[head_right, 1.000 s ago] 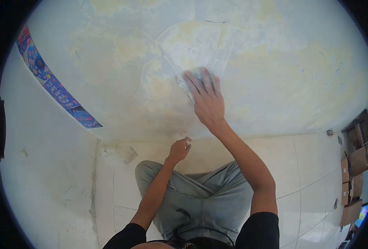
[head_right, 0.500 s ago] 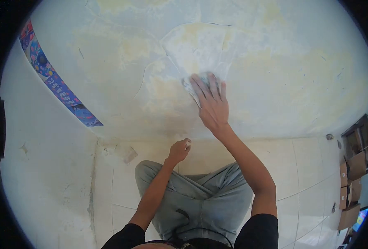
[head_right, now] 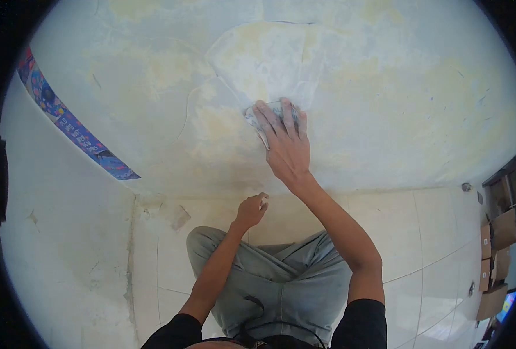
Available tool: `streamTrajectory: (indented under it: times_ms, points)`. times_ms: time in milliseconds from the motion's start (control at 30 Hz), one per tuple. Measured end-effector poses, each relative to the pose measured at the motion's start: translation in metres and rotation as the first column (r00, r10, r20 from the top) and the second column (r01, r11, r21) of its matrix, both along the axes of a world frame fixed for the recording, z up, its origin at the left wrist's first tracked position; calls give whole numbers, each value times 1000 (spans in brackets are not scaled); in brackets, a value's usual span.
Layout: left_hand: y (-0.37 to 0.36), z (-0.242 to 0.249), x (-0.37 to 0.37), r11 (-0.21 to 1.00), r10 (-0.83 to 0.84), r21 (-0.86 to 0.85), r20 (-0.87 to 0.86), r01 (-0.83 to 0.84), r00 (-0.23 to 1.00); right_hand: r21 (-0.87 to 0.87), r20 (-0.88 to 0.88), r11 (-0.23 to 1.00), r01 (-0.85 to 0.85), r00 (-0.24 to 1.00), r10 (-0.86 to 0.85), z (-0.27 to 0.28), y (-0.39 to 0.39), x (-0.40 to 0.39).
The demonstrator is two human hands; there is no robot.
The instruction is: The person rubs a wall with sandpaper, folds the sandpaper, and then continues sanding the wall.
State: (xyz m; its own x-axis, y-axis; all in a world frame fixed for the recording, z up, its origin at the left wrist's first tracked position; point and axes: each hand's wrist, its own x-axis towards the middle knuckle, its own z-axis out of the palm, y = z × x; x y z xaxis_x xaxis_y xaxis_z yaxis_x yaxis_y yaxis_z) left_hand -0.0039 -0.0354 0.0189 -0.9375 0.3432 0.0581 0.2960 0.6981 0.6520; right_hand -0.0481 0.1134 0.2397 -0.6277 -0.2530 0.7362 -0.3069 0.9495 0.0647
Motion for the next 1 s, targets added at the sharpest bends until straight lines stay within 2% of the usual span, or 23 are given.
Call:
streamTrajectory:
  times_ms: [67,133,200,467,533,633,733,800,933,1000]
  points:
    - [0,-2,-1,1000,4,-20,25,-4,1000,2,-1,1000,-10,1000,10,7,-3,-1]
    - [0,-6,-2,1000,8,-28,-53,-10,999,2,5,1000,-18,1000,18,15,-9,-3]
    - [-1,-4,-2,999,5,-50,-38,-6,999,-1,-82,999,-46,996,45,22,-16,-8]
    - [-6,-7,1,999,31,-35,-44,-33,999,8,-50,999,-33,998,34,12,-6,-3]
    - [-7,-1,2,998,24,-53,28,-23,999,13,-36,999,-31,999,31,6,1,3]
    - [-6,3,4,1000,10,-11,-13,-10,1000,-16,-4,1000,-10,1000,10,3,-1,6]
    - [-4,3,2,999,5,-43,-6,-5,1000,-18,-51,1000,-9,999,8,25,-14,-2]
    - [-1,-3,-3,999,-1,-38,-16,1,1000,-70,-179,994,-87,981,73,47,-31,-6]
    - [-8,-1,2,998,13,-55,23,-12,1000,-37,-174,997,-69,983,61,41,-23,-4]
    - [-10,5,6,999,19,-44,27,-18,999,-2,-49,1000,-9,999,8,20,-10,9]
